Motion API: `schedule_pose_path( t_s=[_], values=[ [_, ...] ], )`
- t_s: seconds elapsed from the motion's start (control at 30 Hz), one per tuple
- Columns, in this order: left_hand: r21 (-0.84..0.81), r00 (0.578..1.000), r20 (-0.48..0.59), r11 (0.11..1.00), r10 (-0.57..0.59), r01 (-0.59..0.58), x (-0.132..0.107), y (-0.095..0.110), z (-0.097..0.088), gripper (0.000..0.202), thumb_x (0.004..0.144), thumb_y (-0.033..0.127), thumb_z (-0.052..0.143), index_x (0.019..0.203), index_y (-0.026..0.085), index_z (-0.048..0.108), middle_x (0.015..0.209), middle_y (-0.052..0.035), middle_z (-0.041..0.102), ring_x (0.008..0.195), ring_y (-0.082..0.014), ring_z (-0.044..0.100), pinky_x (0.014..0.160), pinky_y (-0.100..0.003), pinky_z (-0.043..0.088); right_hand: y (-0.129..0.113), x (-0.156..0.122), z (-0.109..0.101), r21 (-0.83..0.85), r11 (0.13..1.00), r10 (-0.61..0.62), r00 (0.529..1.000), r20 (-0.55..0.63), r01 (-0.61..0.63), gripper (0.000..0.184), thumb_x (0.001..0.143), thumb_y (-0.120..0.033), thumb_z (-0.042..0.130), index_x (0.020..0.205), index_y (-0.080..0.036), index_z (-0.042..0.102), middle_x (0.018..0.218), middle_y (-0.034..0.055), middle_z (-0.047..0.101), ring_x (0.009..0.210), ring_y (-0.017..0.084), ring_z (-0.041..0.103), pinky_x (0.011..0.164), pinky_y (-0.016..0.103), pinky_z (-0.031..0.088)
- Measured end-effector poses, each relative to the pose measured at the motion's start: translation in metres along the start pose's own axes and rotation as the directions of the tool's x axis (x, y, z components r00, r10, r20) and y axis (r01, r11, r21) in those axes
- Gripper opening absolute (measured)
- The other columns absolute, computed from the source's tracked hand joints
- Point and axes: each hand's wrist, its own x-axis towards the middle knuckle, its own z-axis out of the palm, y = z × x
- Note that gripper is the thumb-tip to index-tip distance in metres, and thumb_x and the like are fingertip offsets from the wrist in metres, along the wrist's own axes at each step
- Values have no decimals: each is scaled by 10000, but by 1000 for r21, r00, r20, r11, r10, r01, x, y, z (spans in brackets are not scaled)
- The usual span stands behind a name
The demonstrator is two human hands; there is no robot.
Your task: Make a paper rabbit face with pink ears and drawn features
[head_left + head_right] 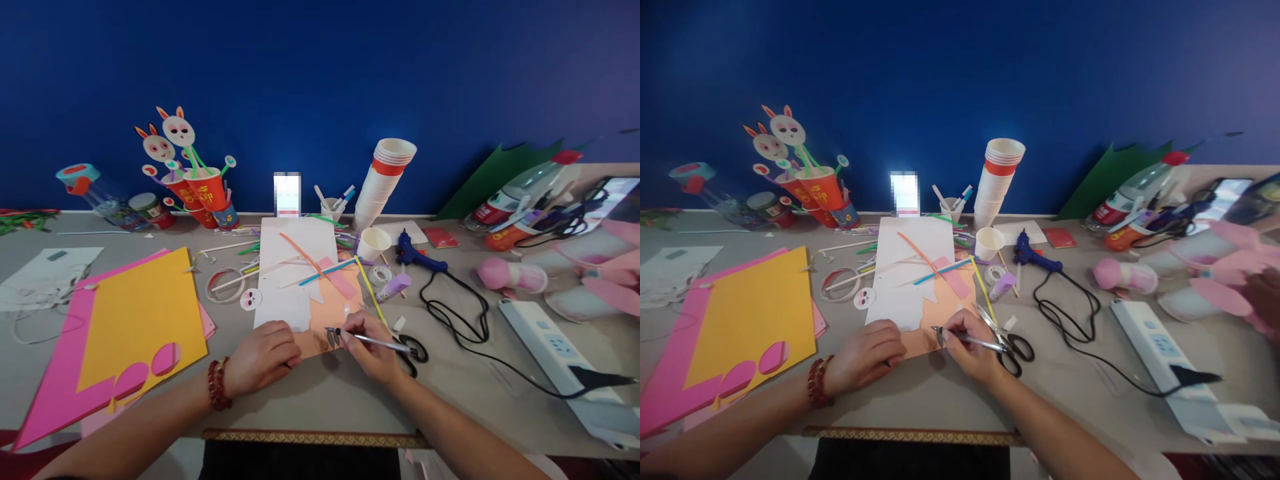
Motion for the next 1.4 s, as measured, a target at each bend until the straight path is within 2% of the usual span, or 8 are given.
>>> schedule_pose_path(
  t_s=[0.1,0.23,0.33,0.43,0.53,0.67,0.9,1.4],
  values=[
    [-69,987,22,984,-161,162,1,8,-4,195,965,209,409,831,191,550,762,-24,627,714,-154,573,640,-253,427,-6,-1,-6,-32,999,-41,997,67,43,79,833,-217,562,754,-213,565,633,-5,561,535,135,520,500,246,407],
    [-36,961,88,963,-263,267,3,11,-6,132,941,197,458,850,201,552,779,-2,651,710,-150,593,640,-243,393,-5,2,-8,7,1000,-11,996,87,10,90,789,-168,514,774,-208,593,642,-4,574,559,144,541,520,251,421],
    [77,967,132,975,-216,208,3,9,-4,109,904,167,475,875,210,570,791,-6,653,726,-166,603,629,-251,385,4,4,-4,-20,998,52,997,61,-51,102,720,-145,487,666,-208,546,558,-29,517,511,127,473,477,228,351],
    [161,977,150,979,-150,126,2,5,3,167,895,169,480,1008,225,589,806,-16,655,729,-174,609,606,-252,388,13,4,1,-11,994,108,993,55,-108,103,704,-154,464,630,-211,506,523,-40,483,480,113,431,447,211,296],
    [206,984,149,976,-103,71,-2,2,11,268,900,180,494,1155,232,558,818,-18,658,721,-174,613,601,-253,404,16,2,5,-15,992,127,990,59,-126,102,714,-162,467,637,-210,511,531,-39,483,477,109,422,438,208,279],
    [250,986,156,968,-62,21,-6,0,16,306,908,187,508,1212,222,526,800,-13,655,699,-179,613,597,-262,422,15,1,6,-37,993,112,991,73,-109,120,733,-163,483,625,-211,507,539,-39,489,485,113,415,444,213,293],
    [271,984,170,963,-58,10,-8,-2,19,353,903,178,507,1253,219,496,842,-29,658,724,-180,619,618,-273,446,14,1,4,-77,995,70,994,83,-63,129,735,-148,486,625,-210,509,551,-34,495,500,120,421,459,219,309],
    [291,982,184,957,-53,-2,-9,-3,20,339,919,196,507,1256,213,479,819,-17,660,698,-184,613,586,-284,411,17,0,4,-146,988,77,989,123,-59,144,759,-140,479,640,-215,507,566,-37,494,503,124,434,489,236,323]
  ],
)
